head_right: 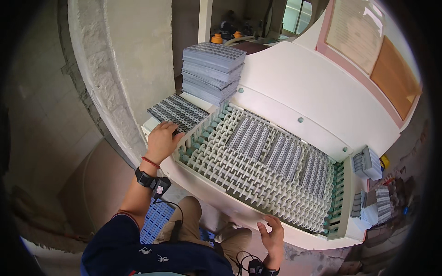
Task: The person takes grey plastic grid trays from a stack and manually places them into the loading slots of an industrial machine.
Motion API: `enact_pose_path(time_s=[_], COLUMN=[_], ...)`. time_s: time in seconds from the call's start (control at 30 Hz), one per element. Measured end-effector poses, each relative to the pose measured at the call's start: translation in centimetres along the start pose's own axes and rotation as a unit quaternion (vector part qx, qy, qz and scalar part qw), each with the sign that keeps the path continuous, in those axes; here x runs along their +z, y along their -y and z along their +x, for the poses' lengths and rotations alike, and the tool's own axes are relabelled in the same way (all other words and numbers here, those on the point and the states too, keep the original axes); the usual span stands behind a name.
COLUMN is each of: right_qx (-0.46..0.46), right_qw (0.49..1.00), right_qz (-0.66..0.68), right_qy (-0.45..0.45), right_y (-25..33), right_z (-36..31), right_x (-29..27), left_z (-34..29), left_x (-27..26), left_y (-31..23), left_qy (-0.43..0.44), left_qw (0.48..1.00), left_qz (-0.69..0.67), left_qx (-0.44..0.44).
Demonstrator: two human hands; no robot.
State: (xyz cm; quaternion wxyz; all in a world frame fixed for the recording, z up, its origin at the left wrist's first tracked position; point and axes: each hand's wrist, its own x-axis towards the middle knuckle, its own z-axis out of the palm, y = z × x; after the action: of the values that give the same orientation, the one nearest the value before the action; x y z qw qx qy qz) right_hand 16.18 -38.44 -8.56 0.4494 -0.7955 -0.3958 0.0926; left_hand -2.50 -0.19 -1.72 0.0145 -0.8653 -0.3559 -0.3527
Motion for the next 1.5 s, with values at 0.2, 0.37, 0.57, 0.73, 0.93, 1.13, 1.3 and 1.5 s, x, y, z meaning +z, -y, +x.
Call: enact_pose_path(time_s=[0.2,0.37,0.57,0.73,0.93,1.13,1.3,1.5], right_qx=[0.008,0.015,0.054,0.02,0.04,0.061,0.046,0.057], right_qw=[1.0,1.0,0.997,0.999,0.998,0.997,0.998,0.983], right_qz=[-0.006,0.012,0.052,0.049,0.054,0.048,0.048,0.176], right_qy=[0.0,-0.013,0.016,0.006,-0.002,-0.006,0.003,-0.005], right_y=[1.0,-0.5,0.3,-0.5,-0.6,-0.8,-0.3,-0.8], right_z=[-0.4,-1.2,-0.8,-0.7,-1.4,-1.8,-1.7,-1.1], right_x=[-0.3,-0.4,0.6,0.9,0.4,0.1,0.5,1.3], left_z=[-0.6,-1.0,-0.5,0.6,1.3,1.3,-0.4,-4.2], left_x=[-0.7,-1.4,-2.1,-0.7,0.2,-1.2,-3.1,-3.7], left_y=[3.0,3.8,3.3,3.0,4.6,4.4,3.5,-4.1], left_qy=[-0.006,-0.099,-0.084,-0.089,-0.006,-0.109,-0.111,0.01], left_qw=[0.998,0.994,0.987,0.984,0.977,0.709,0.627,0.575], left_qz=[-0.063,-0.01,0.105,0.123,0.004,-0.608,-0.714,-0.773], left_qx=[0.008,-0.036,-0.085,-0.093,-0.213,-0.34,-0.29,-0.268])
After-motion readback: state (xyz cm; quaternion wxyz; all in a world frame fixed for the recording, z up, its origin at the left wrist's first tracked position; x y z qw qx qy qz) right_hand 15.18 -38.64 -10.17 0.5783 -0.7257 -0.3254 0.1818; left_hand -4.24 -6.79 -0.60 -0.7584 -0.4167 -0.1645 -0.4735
